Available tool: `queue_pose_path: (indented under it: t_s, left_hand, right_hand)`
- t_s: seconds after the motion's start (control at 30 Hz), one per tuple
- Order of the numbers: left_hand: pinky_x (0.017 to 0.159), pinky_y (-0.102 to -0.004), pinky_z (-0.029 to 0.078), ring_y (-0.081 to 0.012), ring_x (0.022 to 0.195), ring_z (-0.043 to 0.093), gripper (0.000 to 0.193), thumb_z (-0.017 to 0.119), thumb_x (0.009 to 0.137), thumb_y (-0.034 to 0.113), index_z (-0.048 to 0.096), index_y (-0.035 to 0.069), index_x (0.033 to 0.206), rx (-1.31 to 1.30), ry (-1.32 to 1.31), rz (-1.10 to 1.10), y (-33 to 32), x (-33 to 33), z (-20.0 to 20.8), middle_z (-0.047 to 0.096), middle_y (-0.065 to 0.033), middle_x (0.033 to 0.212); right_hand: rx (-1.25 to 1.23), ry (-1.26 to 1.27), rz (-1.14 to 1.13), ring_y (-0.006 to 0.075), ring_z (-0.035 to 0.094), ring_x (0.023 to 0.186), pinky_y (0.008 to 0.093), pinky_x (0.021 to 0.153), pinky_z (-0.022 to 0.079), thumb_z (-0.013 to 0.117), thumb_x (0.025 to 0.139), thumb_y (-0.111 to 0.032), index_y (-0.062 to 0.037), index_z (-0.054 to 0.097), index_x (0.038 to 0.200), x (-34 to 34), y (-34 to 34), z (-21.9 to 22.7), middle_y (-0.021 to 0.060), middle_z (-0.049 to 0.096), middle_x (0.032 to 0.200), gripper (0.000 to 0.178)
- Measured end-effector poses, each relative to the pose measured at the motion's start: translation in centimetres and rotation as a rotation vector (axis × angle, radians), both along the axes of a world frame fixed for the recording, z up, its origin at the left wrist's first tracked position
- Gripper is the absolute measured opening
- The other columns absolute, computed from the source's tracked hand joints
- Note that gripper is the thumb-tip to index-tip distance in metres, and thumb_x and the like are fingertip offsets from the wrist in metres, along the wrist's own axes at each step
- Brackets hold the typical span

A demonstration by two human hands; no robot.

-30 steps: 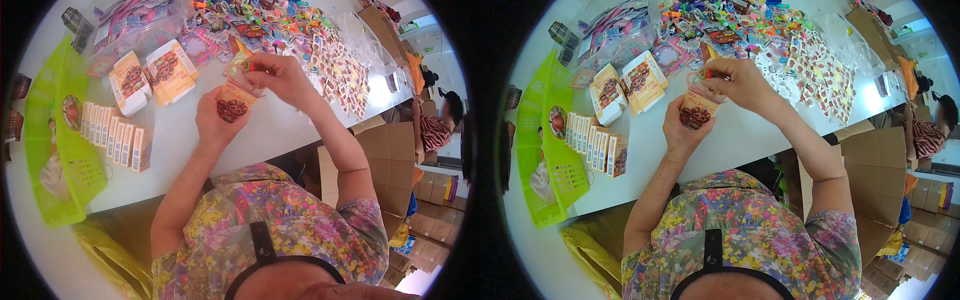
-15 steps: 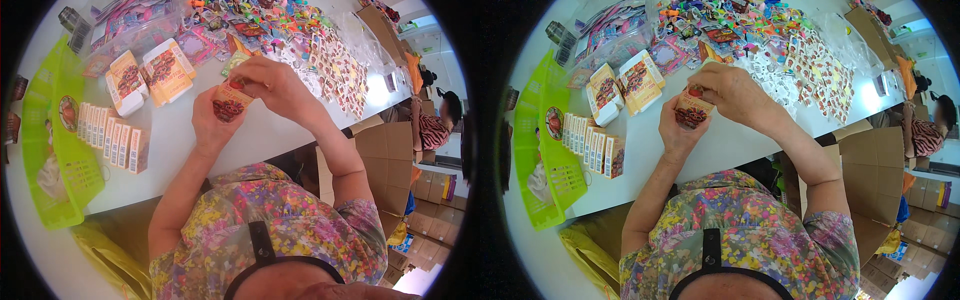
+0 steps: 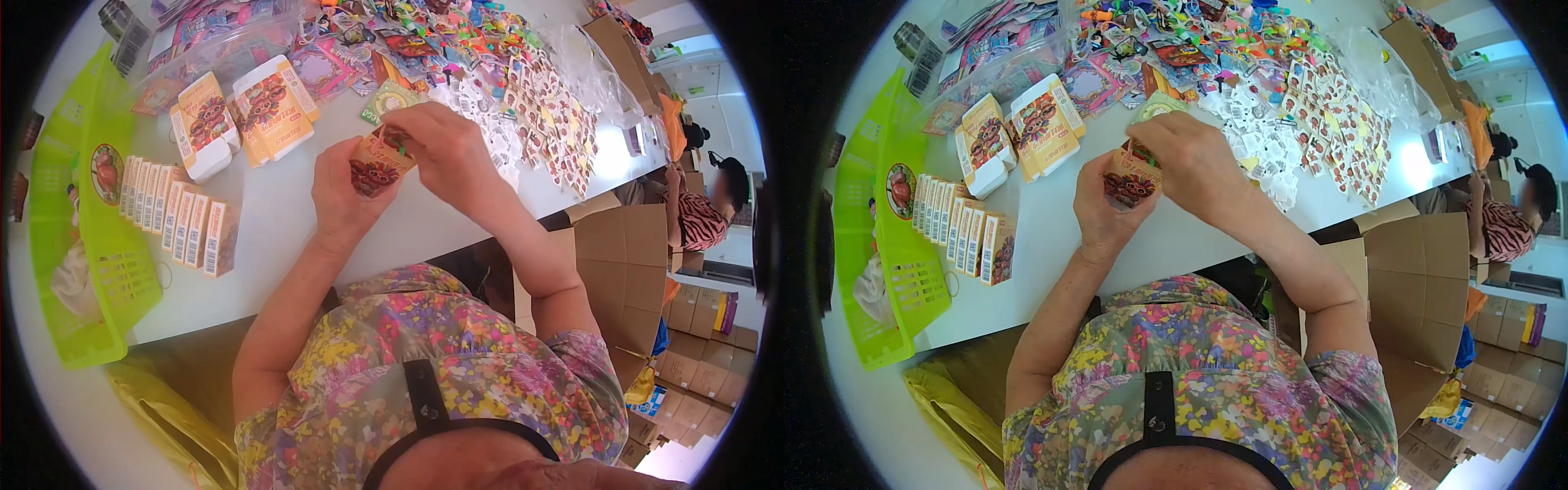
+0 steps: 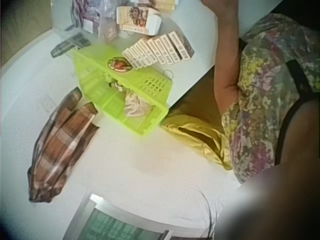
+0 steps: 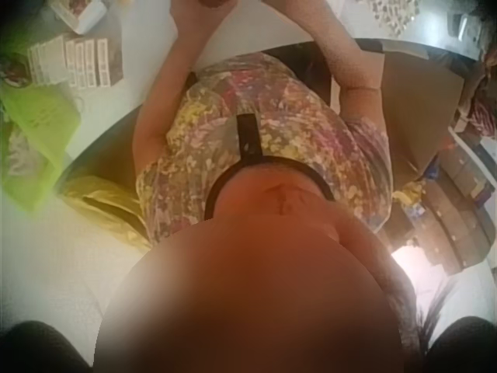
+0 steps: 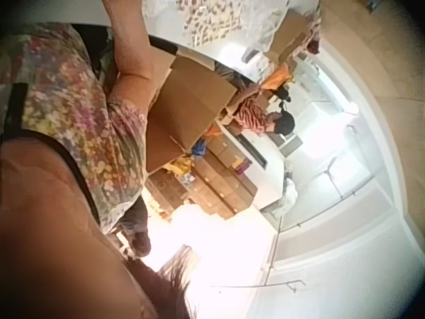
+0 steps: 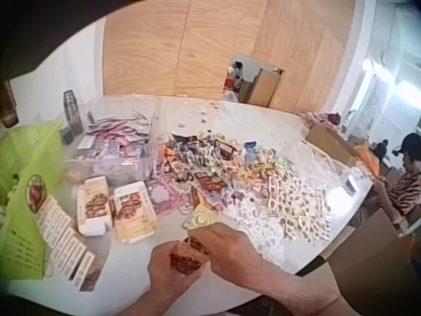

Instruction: Assembling small toy products by placing colorful components into containers and wrapping them with cardboard sleeves.

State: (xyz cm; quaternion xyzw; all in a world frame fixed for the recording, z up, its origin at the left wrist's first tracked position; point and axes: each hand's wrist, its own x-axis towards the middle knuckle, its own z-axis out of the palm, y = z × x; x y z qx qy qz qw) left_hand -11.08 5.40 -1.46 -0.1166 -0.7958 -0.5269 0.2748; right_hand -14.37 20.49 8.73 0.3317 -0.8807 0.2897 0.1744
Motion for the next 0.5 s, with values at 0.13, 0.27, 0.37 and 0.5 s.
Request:
queue_pose_path:
  t_s: [0.13,0.27,0.37,0.5]
  left_hand:
    - [0.079,-0.0377,0.05,-0.03,0.094,0.058,0.068,0.086,0.059,0.012,0.049,0.005,0.117,-0.001,0.013,0.006,0.1,0.0,0.0,0.057,-0.0122,0.105]
    - [0.079,-0.0382,0.05,-0.0302,0.094,0.058,0.068,0.086,0.059,0.012,0.05,0.005,0.116,0.137,-0.104,-0.019,0.2,-0.1,-0.5,0.057,-0.0123,0.105]
    - [0.079,-0.0376,0.05,-0.0296,0.094,0.058,0.068,0.086,0.059,0.012,0.05,0.005,0.116,0.007,-0.011,-0.012,0.0,-0.1,-0.5,0.057,-0.0122,0.104]
    - [0.079,-0.0373,0.05,-0.0293,0.093,0.058,0.069,0.087,0.059,0.012,0.05,0.005,0.117,0.027,-0.039,-0.007,0.1,-0.1,-0.5,0.057,-0.0122,0.103]
  right_hand:
    - [-0.257,-0.323,-0.018,0.0197,0.067,0.089,0.0302,0.075,0.055,0.063,0.079,0.009,-0.0015,0.063,0.105,-0.5,-0.2,0.6,0.0092,0.068,0.095,0.028]
    - [-0.265,-0.436,-0.056,0.018,0.067,0.092,0.0283,0.079,0.055,0.063,0.079,0.009,-0.0011,0.063,0.106,0.0,0.2,1.4,0.0082,0.068,0.097,0.028]
    - [-0.187,-0.446,0.003,0.0185,0.067,0.088,0.0273,0.079,0.055,0.063,0.079,0.009,-0.0003,0.064,0.104,0.2,0.1,0.9,0.0086,0.068,0.096,0.027]
    - [-0.081,-0.343,-0.01,0.0182,0.068,0.085,0.0265,0.077,0.054,0.063,0.08,0.009,0.0007,0.065,0.102,-0.3,-0.1,1.3,0.0093,0.068,0.095,0.024]
